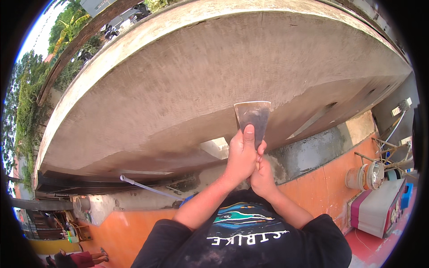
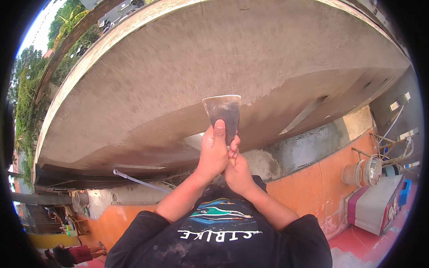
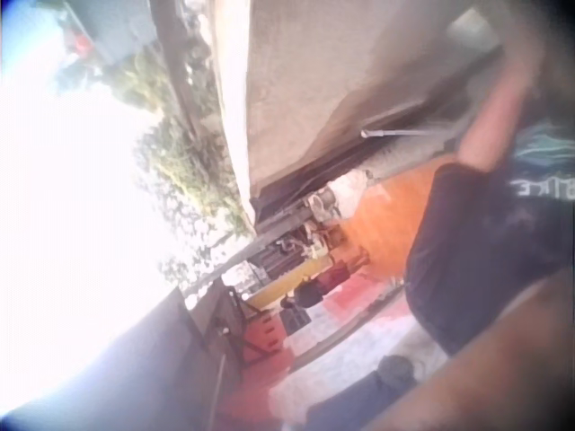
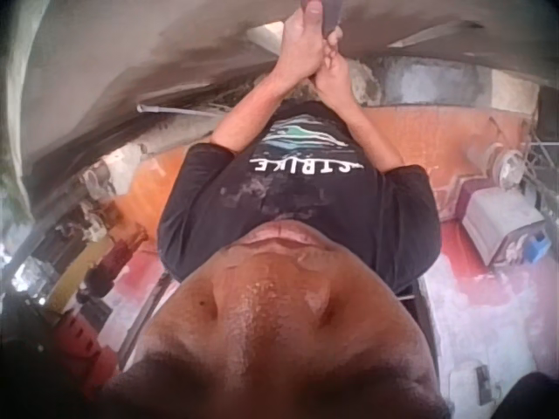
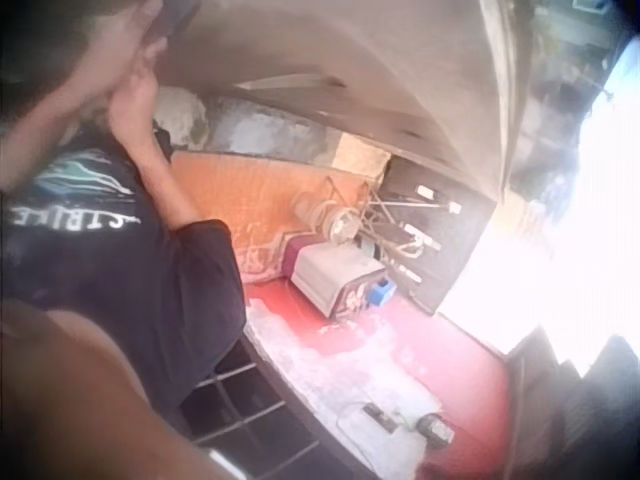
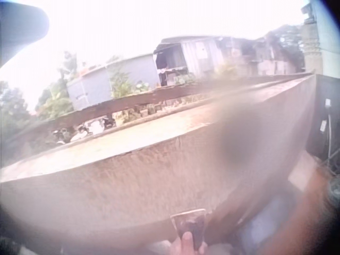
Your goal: The person uses a metal trowel to smooth a freshly plastered concrete ceiling. They repeatedly scrape and level the surface in a continuous motion, maintaining consistent contact with the ceiling throughout the clip.
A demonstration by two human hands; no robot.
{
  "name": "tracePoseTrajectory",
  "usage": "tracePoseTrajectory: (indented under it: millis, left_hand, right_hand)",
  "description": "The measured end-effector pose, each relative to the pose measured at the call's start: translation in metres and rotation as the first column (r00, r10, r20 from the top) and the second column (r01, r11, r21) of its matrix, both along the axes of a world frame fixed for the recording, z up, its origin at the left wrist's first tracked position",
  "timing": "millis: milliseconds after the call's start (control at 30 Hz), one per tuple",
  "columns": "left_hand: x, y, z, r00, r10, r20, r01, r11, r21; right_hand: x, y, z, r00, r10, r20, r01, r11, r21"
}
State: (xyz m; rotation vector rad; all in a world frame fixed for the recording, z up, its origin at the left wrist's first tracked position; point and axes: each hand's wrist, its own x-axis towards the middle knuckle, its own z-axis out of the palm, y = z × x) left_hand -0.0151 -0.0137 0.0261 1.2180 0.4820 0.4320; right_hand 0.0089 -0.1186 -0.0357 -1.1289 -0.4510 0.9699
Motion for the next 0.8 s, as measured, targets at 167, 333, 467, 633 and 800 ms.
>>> tracePoseTrajectory:
  millis: [167, 333, 467, 633, 800]
  left_hand:
    - [-0.004, -0.005, -0.009, 0.998, -0.011, -0.057, 0.004, 0.994, -0.109]
    - [-0.005, 0.000, 0.001, 0.991, -0.050, -0.121, 0.039, 0.995, -0.091]
    - [0.003, 0.015, 0.027, 0.980, -0.036, 0.198, 0.019, 0.996, 0.087]
    - [-0.008, 0.020, 0.027, 0.980, -0.187, 0.064, 0.183, 0.981, 0.060]
    - [-0.010, 0.019, -0.006, 0.978, -0.197, 0.073, 0.204, 0.972, -0.112]
  right_hand:
    - [-0.010, -0.006, -0.007, 0.998, -0.027, -0.056, 0.020, 0.993, -0.118]
    - [-0.013, 0.004, 0.007, 0.995, -0.080, -0.057, 0.076, 0.995, -0.065]
    - [-0.001, 0.016, 0.029, 0.996, -0.087, 0.014, 0.084, 0.987, 0.140]
    - [-0.004, 0.003, 0.034, 0.999, 0.034, 0.022, -0.034, 0.999, -0.006]
    - [-0.011, -0.015, 0.008, 0.996, 0.051, 0.078, -0.034, 0.978, -0.207]
